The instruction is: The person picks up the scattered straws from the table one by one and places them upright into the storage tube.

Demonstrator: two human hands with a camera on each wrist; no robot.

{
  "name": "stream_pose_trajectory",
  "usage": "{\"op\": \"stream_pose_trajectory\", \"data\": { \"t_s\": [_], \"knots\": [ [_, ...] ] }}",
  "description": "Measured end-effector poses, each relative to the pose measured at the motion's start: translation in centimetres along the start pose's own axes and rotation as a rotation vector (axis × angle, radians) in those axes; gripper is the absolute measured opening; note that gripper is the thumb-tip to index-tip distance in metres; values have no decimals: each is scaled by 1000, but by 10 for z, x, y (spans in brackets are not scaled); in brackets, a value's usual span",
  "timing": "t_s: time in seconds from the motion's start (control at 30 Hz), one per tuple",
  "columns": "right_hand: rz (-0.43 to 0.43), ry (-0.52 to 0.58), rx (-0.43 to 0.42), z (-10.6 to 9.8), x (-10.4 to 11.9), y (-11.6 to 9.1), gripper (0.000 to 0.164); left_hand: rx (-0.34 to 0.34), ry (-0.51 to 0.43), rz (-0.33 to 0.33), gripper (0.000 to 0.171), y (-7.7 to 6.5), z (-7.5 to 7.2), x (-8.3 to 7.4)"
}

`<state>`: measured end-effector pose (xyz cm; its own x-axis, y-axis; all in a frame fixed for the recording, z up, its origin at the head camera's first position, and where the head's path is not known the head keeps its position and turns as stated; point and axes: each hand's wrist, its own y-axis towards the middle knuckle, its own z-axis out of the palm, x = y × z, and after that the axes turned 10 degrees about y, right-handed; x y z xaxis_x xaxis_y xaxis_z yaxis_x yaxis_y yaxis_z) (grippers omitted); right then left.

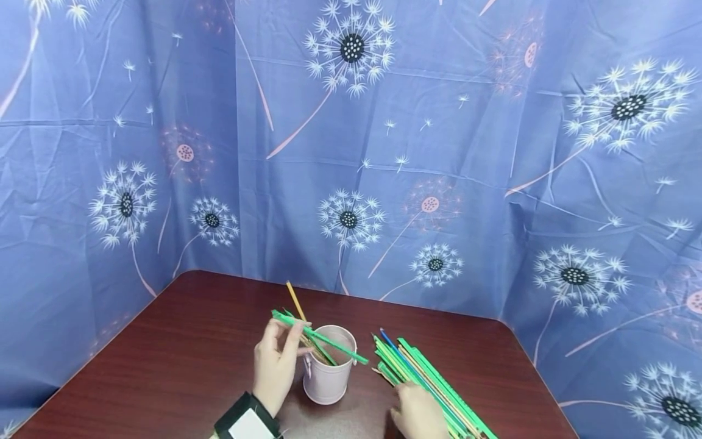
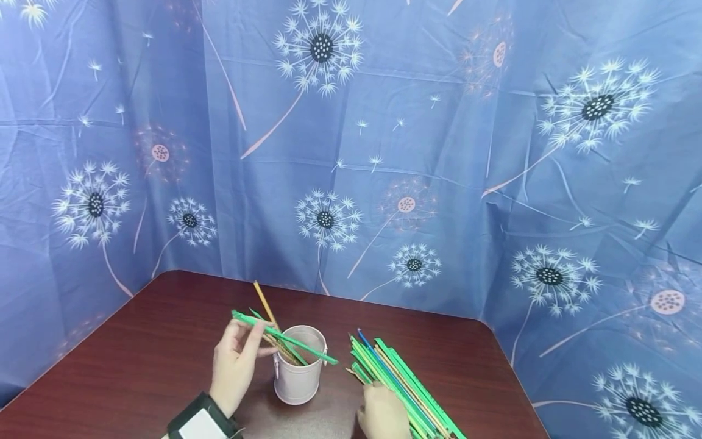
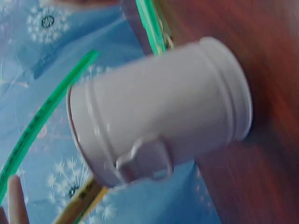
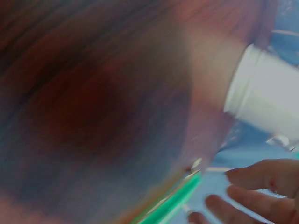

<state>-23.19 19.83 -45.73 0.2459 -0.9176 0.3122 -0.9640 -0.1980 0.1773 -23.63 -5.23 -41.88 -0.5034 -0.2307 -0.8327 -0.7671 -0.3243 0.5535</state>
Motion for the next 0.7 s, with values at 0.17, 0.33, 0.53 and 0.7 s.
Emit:
{"op": "stream_pose_trajectory", "data": {
  "t_s": [0.17,0.33,0.53,0.7],
  "knots": [
    [93,-30,32,7,-21,-1,15,-84,-48,66,14,11,-8,3],
    [111,-62,71,11,-36,-2,14,-97,-46,91,13,14,-11,5],
    [85,-75,15,12,-42,-2,15,-44,70,211,4,5,-7,12],
    [109,-67,-2,11,-41,0,12,-32,205,295,12,-3,-2,21]
  ]
}}
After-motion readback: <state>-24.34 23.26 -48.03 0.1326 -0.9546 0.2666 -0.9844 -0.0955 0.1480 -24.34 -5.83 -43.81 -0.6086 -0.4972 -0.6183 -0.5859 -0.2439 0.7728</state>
